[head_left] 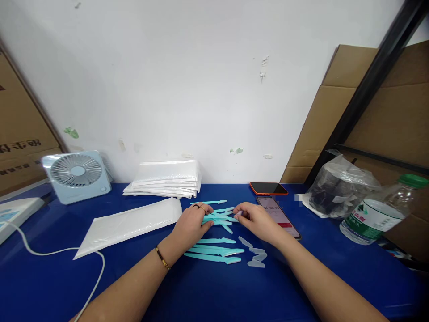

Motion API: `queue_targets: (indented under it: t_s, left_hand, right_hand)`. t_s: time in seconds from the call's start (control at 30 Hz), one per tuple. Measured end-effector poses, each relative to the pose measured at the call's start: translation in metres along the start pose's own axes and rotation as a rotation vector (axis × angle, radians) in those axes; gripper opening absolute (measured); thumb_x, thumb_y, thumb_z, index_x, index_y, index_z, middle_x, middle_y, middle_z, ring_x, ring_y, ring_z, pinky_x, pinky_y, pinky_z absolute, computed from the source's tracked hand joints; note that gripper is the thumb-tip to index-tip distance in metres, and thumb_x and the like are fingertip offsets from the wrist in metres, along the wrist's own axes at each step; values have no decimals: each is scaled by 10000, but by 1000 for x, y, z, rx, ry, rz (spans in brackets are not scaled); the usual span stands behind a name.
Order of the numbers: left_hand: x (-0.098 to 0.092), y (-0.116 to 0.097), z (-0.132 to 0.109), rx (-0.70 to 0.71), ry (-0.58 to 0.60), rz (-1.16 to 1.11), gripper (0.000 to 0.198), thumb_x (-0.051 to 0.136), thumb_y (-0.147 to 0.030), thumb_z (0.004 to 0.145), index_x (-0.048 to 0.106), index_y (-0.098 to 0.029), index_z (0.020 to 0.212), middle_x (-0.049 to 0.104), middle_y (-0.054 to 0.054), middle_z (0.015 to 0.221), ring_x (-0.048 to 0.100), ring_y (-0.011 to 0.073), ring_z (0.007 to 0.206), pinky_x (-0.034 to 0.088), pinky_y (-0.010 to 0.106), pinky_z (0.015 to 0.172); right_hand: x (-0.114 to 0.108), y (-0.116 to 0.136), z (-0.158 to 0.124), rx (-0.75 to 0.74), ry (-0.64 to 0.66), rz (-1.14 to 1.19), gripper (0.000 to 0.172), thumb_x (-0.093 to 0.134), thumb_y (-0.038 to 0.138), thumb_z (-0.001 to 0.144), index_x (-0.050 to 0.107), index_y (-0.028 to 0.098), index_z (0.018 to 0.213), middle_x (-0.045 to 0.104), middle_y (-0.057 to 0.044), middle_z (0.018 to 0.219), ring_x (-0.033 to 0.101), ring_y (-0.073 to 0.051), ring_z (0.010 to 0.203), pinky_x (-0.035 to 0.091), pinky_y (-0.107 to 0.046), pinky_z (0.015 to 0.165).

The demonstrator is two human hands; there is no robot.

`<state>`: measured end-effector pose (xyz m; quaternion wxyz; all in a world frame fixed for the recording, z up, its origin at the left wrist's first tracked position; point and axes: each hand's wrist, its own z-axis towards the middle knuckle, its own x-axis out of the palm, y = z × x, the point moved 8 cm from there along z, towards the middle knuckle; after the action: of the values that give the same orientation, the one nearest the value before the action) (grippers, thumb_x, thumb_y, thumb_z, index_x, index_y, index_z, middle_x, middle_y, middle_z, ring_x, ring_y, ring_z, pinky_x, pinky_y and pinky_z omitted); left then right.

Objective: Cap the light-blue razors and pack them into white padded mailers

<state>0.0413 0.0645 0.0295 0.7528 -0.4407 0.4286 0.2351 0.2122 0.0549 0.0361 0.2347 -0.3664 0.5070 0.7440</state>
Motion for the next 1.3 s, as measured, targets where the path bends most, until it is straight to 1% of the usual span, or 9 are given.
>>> queue_targets:
  t_s: [0.03,0.17,0.23,0.37,0.57,0.73,0.97,1.2,1.3]
  left_hand:
    - [1,-1,-1,6,32,-9,240,526,-368,766,577,-222,949,594,37,984,533,198,883,400,287,739]
    - [14,-7,-9,74,224,-40,243,598,-434,691,632,-242,834,610,10,857,543,177,788,391,241,619]
    - [20,-7,-11,78,270,-36,195,610,-392,679,645,-235,788,614,6,798,541,160,722,372,227,575]
    - [29,2,-10,17,291,-45,118,563,-320,712,632,-224,722,612,-4,703,521,132,610,339,220,519]
    - [30,15,-7,-47,274,-83,152,522,-343,745,609,-219,753,612,-4,691,523,133,602,334,216,501]
    - [27,14,-5,-58,263,-86,184,513,-356,749,610,-199,755,608,5,689,526,133,613,339,215,511]
    - [27,8,-5,-44,260,-91,164,515,-353,754,599,-214,775,615,-7,702,529,134,623,341,217,522]
    - [23,-2,0,-9,159,-108,145,488,-302,789,592,-201,791,616,10,771,544,148,708,382,238,627]
    - [11,-3,2,17,13,-103,174,500,-257,781,577,-208,928,604,26,937,535,166,867,397,263,762]
  right_hand:
    - [-1,-4,-2,9,32,-26,200,492,322,788,633,188,837,604,-18,711,504,-120,595,354,-217,522]
    - [14,-20,-14,53,329,-40,158,619,338,680,650,183,697,612,-8,628,508,-115,522,335,-208,462]
    - [19,-19,-17,40,373,-48,137,627,316,667,647,181,682,623,-10,660,514,-112,530,338,-203,462]
    - [22,-12,-16,16,335,-72,90,580,253,692,630,179,707,621,-20,740,510,-109,561,343,-195,465]
    - [22,-11,-15,33,349,13,121,490,193,753,609,176,766,623,-16,728,516,-112,588,354,-192,494]
    - [18,-9,-11,31,295,48,133,495,235,772,615,181,781,610,-12,741,497,-113,606,353,-198,514]
    - [26,-1,-10,4,283,72,126,501,258,783,607,190,777,590,-4,711,482,-111,591,343,-198,505]
    - [25,2,-4,3,178,99,136,497,249,783,613,185,817,586,0,685,499,-106,587,351,-197,516]
    - [10,-4,-2,31,79,59,149,522,246,760,625,192,853,613,-12,734,528,-120,626,370,-207,537]
